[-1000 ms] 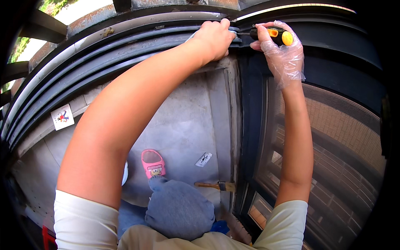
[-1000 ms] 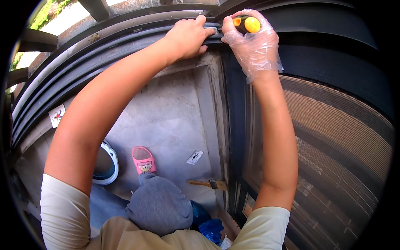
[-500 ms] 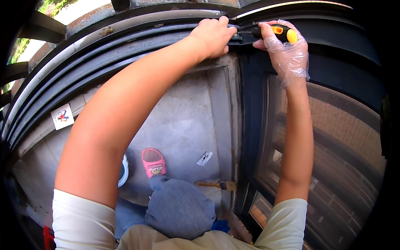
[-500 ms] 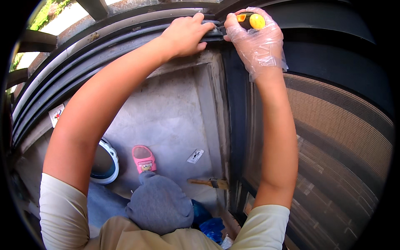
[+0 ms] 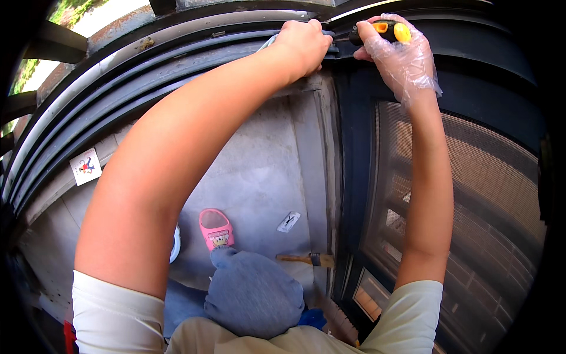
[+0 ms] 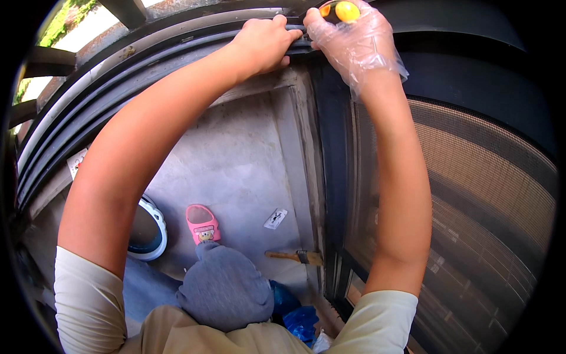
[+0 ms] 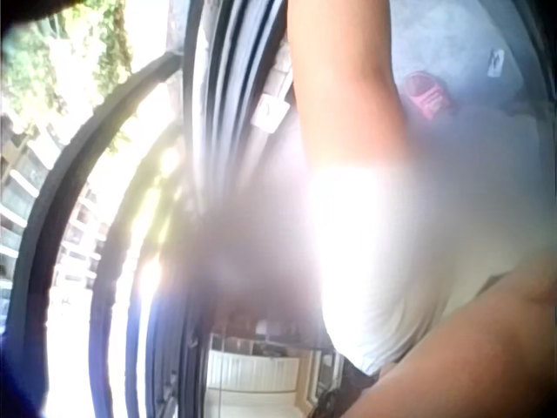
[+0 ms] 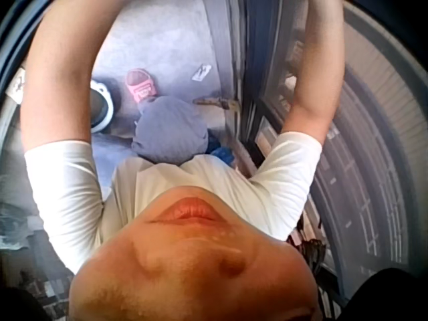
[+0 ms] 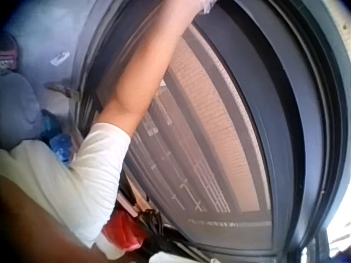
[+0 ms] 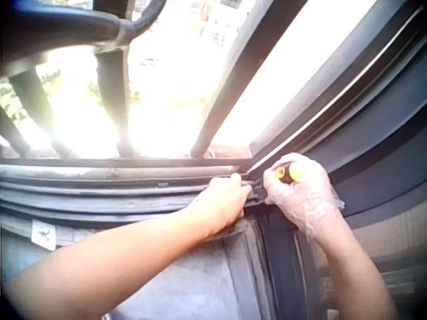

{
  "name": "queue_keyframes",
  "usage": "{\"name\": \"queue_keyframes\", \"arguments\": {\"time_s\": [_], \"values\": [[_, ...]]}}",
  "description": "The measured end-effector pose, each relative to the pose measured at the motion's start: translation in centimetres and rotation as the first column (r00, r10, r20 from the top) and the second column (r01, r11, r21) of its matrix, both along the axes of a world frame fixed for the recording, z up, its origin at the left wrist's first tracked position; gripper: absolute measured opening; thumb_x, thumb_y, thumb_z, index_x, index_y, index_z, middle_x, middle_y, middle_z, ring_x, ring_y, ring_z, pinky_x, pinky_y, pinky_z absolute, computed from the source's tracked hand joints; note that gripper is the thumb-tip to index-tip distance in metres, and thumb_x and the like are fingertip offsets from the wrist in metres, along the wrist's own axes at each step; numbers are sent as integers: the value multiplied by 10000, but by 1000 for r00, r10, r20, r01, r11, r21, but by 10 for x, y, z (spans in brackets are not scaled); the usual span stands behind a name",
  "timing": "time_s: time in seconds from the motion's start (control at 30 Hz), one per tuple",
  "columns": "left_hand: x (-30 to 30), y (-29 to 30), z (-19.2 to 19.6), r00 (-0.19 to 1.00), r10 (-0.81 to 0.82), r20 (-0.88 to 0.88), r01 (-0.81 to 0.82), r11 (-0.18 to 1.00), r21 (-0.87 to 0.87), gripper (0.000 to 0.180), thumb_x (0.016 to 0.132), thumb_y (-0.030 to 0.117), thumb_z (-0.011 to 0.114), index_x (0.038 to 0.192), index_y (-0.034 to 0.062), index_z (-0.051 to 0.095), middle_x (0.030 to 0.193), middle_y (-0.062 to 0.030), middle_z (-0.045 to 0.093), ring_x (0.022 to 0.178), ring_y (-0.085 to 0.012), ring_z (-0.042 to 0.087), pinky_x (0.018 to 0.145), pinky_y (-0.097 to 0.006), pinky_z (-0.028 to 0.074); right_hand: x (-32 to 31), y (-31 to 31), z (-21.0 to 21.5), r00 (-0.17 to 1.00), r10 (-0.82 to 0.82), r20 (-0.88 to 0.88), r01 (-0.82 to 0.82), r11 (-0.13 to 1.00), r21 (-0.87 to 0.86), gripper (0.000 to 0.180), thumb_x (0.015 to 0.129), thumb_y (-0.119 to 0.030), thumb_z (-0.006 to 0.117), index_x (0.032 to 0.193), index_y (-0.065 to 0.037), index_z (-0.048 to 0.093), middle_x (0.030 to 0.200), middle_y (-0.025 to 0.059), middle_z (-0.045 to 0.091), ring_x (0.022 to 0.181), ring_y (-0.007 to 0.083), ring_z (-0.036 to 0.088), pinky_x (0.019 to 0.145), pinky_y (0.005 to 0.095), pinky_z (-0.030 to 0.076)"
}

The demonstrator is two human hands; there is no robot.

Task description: The person sits on the floor and cleans the window frame using a cloth and a screwdriver. They repeatedly wipe the frame, dip the cloth into a bucket of water, and use the screwdriver to scrape or pry at the frame's edges.

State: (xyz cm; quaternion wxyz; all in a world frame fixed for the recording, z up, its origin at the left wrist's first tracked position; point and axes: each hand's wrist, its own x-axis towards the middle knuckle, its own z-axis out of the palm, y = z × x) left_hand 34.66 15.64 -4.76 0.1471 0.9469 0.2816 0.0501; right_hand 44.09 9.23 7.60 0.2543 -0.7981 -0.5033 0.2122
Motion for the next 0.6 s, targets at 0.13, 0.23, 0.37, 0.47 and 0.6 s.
{"name": "queue_keyframes", "arguments": {"time_s": [0.13,0.23,0.37,0.47,0.6], "values": [[-3,3,1,1000,-6,-2,6,997,-82,474,783,322,684,1216,165,572,1033,-131,565,920,-271,615,802,-375,503,-6,12,9,993,-53,109,69,986,-149,299,808,-272,693,985,-42,622,760,54,667,681,118,683,666,190,521],[-9,-1,-4,996,14,86,-6,996,-87,463,806,333,659,1226,166,563,1028,-132,564,926,-272,609,825,-385,479,-8,9,6,994,-27,103,35,997,-75,395,799,-356,701,1005,-30,616,767,59,668,681,112,679,678,202,522],[-6,-1,-4,997,-3,81,9,997,-80,456,826,346,626,1240,171,550,1046,-145,548,944,-270,589,802,-368,476,-13,19,12,951,51,305,-9,991,-137,428,774,-413,720,945,-30,638,770,41,644,655,96,639,678,203,501],[-2,2,-3,999,-11,31,12,1000,-7,474,812,351,634,1241,169,548,1067,-151,535,953,-274,585,811,-374,472,-32,23,15,905,127,406,-144,990,12,275,763,-235,707,845,-4,583,779,155,630,724,275,625,693,341,501],[-5,9,-11,974,-43,223,36,999,35,468,723,286,712,1149,122,606,1075,-146,518,960,-276,566,826,-375,454,-3,33,-17,947,75,311,-161,951,262,296,773,-194,709,938,-15,541,784,154,635,747,291,628,708,367,500]]}}
